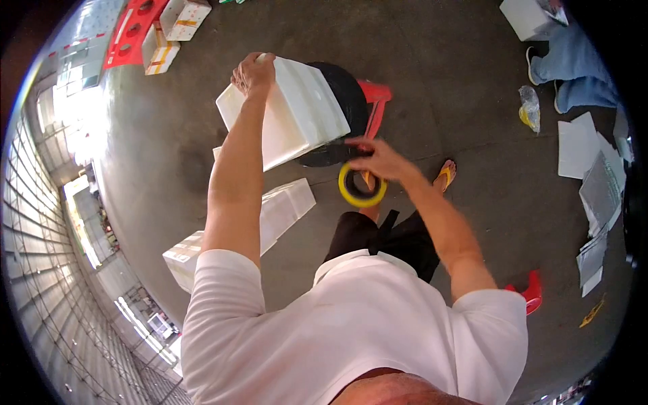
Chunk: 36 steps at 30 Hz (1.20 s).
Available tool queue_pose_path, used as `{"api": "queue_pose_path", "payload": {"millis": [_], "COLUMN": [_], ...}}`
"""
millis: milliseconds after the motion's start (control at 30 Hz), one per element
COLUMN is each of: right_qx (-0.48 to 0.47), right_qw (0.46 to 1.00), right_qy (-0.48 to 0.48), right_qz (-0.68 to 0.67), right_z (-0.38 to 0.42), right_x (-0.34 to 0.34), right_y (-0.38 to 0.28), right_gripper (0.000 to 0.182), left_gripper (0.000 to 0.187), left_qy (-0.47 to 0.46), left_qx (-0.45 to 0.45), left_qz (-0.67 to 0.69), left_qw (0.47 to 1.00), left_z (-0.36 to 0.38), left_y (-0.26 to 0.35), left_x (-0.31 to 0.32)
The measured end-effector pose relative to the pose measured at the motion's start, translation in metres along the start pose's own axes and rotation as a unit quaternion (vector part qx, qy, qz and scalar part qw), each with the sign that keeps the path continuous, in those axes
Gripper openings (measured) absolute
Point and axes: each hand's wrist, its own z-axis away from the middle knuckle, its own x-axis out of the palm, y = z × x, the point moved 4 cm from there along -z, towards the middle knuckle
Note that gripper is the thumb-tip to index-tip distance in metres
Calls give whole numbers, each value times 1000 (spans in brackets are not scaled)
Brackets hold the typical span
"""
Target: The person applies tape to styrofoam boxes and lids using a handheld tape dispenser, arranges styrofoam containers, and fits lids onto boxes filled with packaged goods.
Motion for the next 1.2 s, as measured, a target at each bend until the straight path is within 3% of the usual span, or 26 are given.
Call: {"api": "queue_pose_path", "payload": {"millis": [33, 167, 267, 333, 367, 400, 433, 467, 500, 567, 667, 700, 733, 800, 833, 867, 933, 967, 1000, 1033, 1100, 1133, 1167, 1200], "right_qx": [-5, -10, -86, -68, -68, -100, -129, -39, 57, -24, -74, -87, -99, -60, -57, -55, -59, -70, -65, -85, -82, -52, -69, -68], "right_qw": [999, 1000, 967, 901, 901, 972, 991, 981, 935, 824, 812, 800, 806, 884, 871, 857, 850, 884, 883, 895, 932, 946, 953, 957], "right_qy": [-8, -9, -13, -198, -194, -82, 30, 143, 251, 473, 525, 524, 518, 400, 411, 420, 303, 237, 242, 167, 131, 158, 82, 74], "right_qz": [-53, -20, 240, 379, 381, 195, 3, -124, -246, -310, -244, -280, -269, -235, -264, -293, -426, -396, -398, -405, -327, -277, -282, -274], "right_z": [15, 0, -30, -5, 2, 7, 7, 1, -4, -19, -57, -50, -37, -14, 0, 8, 8, -8, -29, -64, -132, -170, -192, -197], "right_x": [10, 33, 62, 92, 95, 86, 70, 51, 38, 17, 39, 48, 52, 62, 55, 41, 12, -3, 4, 3, 16, 18, 36, 56], "right_y": [1, 10, -17, -56, -45, -28, -9, 18, 41, 24, 20, 7, -5, -24, -25, -29, -58, -72, -116, -135, -171, -172, -186, -192], "right_gripper": [61, 57, 60, 56, 56, 54, 52, 55, 59, 68, 70, 57, 57, 55, 51, 47, 45, 38, 37, 38, 40, 38, 39, 39], "left_gripper": [37, 39, 41, 43, 45, 45, 46, 47, 46, 46, 46, 46, 46, 49, 52, 56, 69, 70, 72, 69, 69, 71, 71, 74], "left_qy": [8, 14, -1, 45, 27, 27, 36, 44, 58, 76, 135, 166, 197, 189, 214, 237, 236, 163, 88, -60, -180, -155, -144, -145], "left_qx": [-27, -19, -35, -113, -146, -148, -170, -194, -181, -197, -201, -207, -216, -210, -168, -114, -131, -195, -254, -244, -217, -217, -217, -228], "left_qz": [5, -6, 9, -21, -8, -5, 10, 23, 25, 45, 125, 181, 239, 313, 491, 648, 608, 611, 611, 678, 721, 715, 724, 704], "left_qw": [1000, 1000, 999, 992, 989, 989, 985, 980, 981, 976, 962, 947, 926, 907, 827, 715, 747, 749, 744, 691, 633, 646, 639, 657], "left_z": [-3, -4, -9, -18, -18, -15, -14, -12, -9, -11, -22, -23, -23, -6, -5, -6, 35, 45, 56, 69, 82, 85, 86, 89], "left_y": [-5, -3, -8, -19, -27, -28, -30, -34, -35, -41, -52, -54, -56, -68, -89, -108, -162, -200, -234, -234, -215, -204, -196, -191], "left_x": [1, -2, -2, -2, -6, -10, -14, -16, -17, -12, -16, -20, -23, -36, -28, -31, -60, -41, -13, 8, 22, 24, 15, -4]}}
